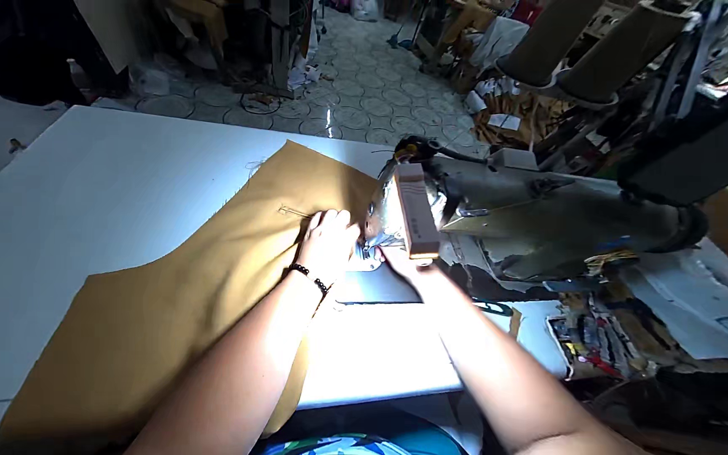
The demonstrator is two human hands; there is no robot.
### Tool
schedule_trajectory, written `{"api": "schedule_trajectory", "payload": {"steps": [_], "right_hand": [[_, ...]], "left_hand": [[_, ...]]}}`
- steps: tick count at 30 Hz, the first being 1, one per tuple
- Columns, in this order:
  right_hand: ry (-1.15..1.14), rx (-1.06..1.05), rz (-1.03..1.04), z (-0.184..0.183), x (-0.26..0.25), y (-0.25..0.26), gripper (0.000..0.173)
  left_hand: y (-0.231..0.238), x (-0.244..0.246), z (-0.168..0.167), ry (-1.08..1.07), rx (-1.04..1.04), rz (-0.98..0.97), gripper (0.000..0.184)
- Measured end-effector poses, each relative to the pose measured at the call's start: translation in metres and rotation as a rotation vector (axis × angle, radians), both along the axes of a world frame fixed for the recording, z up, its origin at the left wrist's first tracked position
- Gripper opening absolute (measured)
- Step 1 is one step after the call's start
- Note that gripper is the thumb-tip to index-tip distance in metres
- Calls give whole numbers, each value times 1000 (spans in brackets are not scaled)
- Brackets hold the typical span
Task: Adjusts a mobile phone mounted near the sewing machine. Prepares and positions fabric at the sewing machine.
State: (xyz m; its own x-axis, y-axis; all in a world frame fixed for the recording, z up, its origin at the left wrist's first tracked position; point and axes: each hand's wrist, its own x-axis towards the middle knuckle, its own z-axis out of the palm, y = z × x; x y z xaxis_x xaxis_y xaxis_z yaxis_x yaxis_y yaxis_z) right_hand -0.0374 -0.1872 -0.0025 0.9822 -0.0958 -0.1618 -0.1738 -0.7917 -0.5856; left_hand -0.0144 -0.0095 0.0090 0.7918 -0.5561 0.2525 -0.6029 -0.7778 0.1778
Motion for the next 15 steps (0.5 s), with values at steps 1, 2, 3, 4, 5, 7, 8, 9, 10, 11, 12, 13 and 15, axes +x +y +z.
{"api": "schedule_trajectory", "payload": {"steps": [1,2,3,4,5,7,8,9,10,11,12,13,15], "right_hand": [[-51,20,-35,-5,-1,6,31],[-71,24,-48,-5,-2,10,34],[-79,13,-49,-3,-2,14,37],[-91,11,-45,-1,-3,16,38],[-109,38,-45,-1,-4,17,38],[-198,154,-96,1,-13,13,33],[-264,248,-128,3,-20,6,29],[-306,331,-119,5,-29,-5,29],[-285,353,-90,11,-42,-21,37],[-300,343,-88,17,-57,-37,38],[-392,337,-124,24,-75,-52,32],[-547,328,-182,35,-92,-70,25],[-822,344,-323,67,-123,-106,25]], "left_hand": [[-1,-3,2,-7,14,-25,13],[-2,-5,4,-8,28,-54,14],[-2,-8,6,17,61,-78,17],[-1,-11,4,30,71,-87,20],[2,-13,0,42,41,-65,22],[21,-17,-12,44,-80,67,24],[38,-20,-13,49,-135,165,27],[60,-26,-10,67,-157,255,34],[87,-32,-8,70,-121,331,48],[117,-38,-8,109,-55,402,66],[148,-45,-10,149,-30,456,77],[175,-52,-12,178,-35,508,79],[214,-68,-14,215,-20,599,78]]}}
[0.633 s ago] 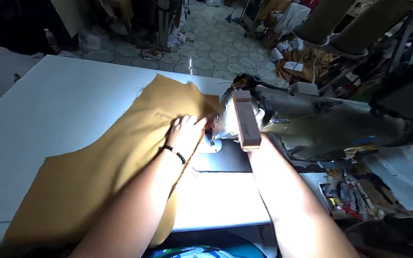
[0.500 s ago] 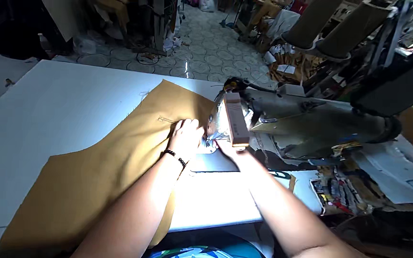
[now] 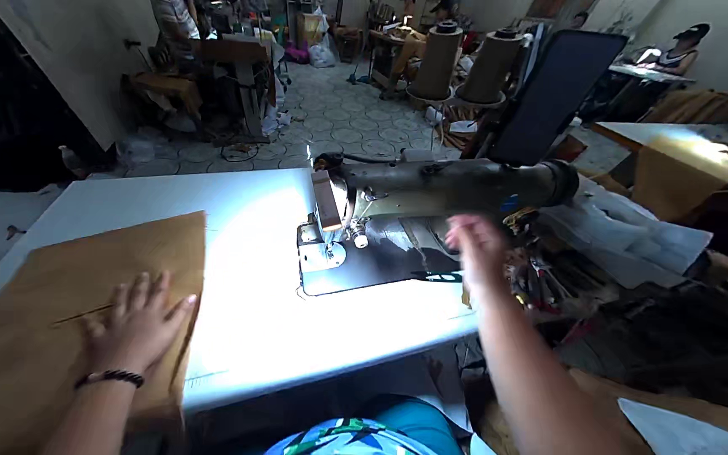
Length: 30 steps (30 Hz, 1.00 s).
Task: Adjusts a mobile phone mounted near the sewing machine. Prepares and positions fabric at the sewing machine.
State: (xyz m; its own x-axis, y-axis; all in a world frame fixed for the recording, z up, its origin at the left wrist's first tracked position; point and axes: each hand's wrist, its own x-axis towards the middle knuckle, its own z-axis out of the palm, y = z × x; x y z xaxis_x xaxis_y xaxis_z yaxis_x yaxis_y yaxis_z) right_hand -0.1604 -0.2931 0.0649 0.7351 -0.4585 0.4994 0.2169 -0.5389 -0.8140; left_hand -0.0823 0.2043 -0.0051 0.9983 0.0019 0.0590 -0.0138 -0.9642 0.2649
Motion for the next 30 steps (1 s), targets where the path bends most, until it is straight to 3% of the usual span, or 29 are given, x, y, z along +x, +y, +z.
{"api": "schedule_trajectory", "payload": {"steps": [2,3,5,7,13,21,27,30], "right_hand": [[-231,31,-122,38,-6,-37,36],[-308,40,-123,57,-1,-54,54],[-382,44,-79,85,17,-79,78],[-365,94,-19,99,33,-86,86],[-310,151,63,101,47,-83,91],[-298,183,-35,102,49,-82,89],[-357,93,-124,111,60,-80,93],[-341,109,-165,116,63,-79,87]], "left_hand": [[15,-9,0,24,13,55,75],[15,-9,1,28,20,71,74],[9,-8,3,34,28,92,72],[-1,-7,4,37,30,105,73],[-16,-8,5,88,41,105,69],[-25,7,6,106,65,118,69],[-32,24,4,11,-26,65,65],[-30,31,2,3,-42,48,64]]}}
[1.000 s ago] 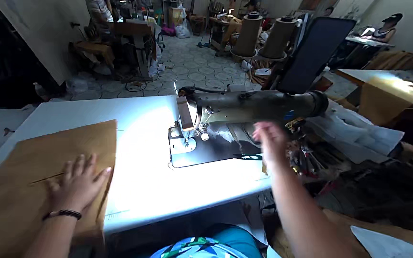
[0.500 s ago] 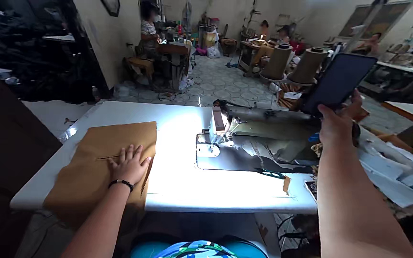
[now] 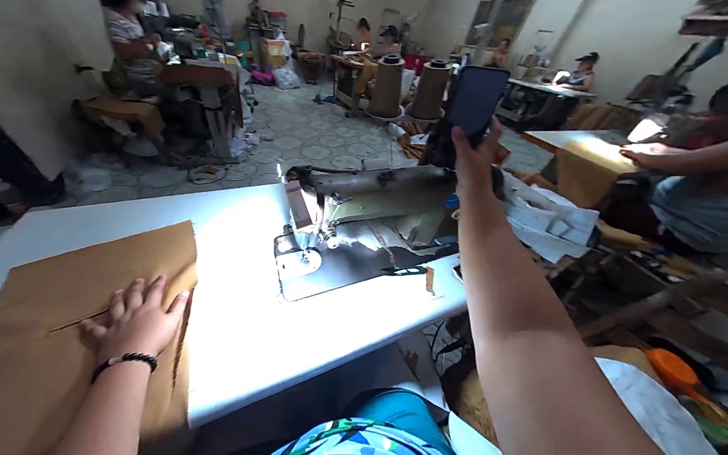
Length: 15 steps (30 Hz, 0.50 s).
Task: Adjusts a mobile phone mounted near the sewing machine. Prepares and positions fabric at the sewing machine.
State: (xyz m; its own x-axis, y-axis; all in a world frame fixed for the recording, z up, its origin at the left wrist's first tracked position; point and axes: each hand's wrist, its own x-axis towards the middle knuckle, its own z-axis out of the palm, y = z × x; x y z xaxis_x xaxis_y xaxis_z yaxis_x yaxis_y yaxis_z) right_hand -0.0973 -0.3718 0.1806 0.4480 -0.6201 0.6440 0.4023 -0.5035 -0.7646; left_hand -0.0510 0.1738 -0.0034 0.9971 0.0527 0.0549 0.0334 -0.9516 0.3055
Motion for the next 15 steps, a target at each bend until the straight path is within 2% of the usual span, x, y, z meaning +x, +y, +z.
{"api": "schedule_trajectory", "payload": {"steps": [8,15], "right_hand": [[26,34,28,4,-1,-2,79],[-68,64,190,-15,-2,-12,80]], "left_hand": [[2,4,-4,-19,-13,-7,65],[2,4,-3,-19,-25,-3,64]]}}
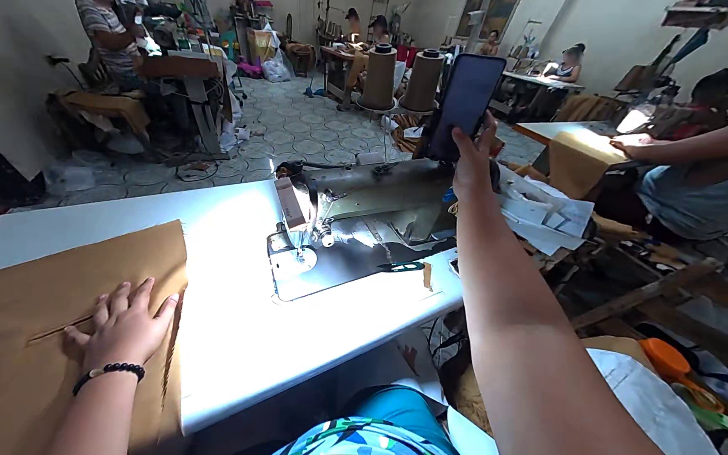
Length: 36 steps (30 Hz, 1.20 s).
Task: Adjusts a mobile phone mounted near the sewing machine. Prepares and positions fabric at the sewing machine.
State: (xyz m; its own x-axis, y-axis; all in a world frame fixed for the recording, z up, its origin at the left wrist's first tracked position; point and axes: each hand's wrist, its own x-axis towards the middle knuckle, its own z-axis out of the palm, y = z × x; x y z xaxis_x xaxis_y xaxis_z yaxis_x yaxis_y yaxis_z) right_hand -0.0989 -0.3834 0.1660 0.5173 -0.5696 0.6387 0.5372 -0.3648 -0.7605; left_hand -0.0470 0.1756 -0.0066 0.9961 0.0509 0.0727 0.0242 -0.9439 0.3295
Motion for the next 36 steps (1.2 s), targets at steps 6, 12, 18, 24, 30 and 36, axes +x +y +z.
{"api": "schedule_trajectory", "payload": {"steps": [6,12,18,24,30,36], "right_hand": [[-23,52,99,-13,-2,-7,91],[77,65,-11,-8,3,-8,64],[-17,2,-46,-6,11,-8,67],[-87,-90,-31,-19,16,-8,75],[-16,-91,-10,-17,11,-14,98],[-40,-60,29,-14,13,-15,76]], "left_hand": [[0,-1,0,-6,8,1,63],[-1,-2,1,-9,0,-3,62],[-3,0,0,-24,13,-20,60],[-4,18,2,-17,20,-35,59],[-12,36,5,-10,8,-3,58],[-12,37,4,-23,9,-9,56]]}}
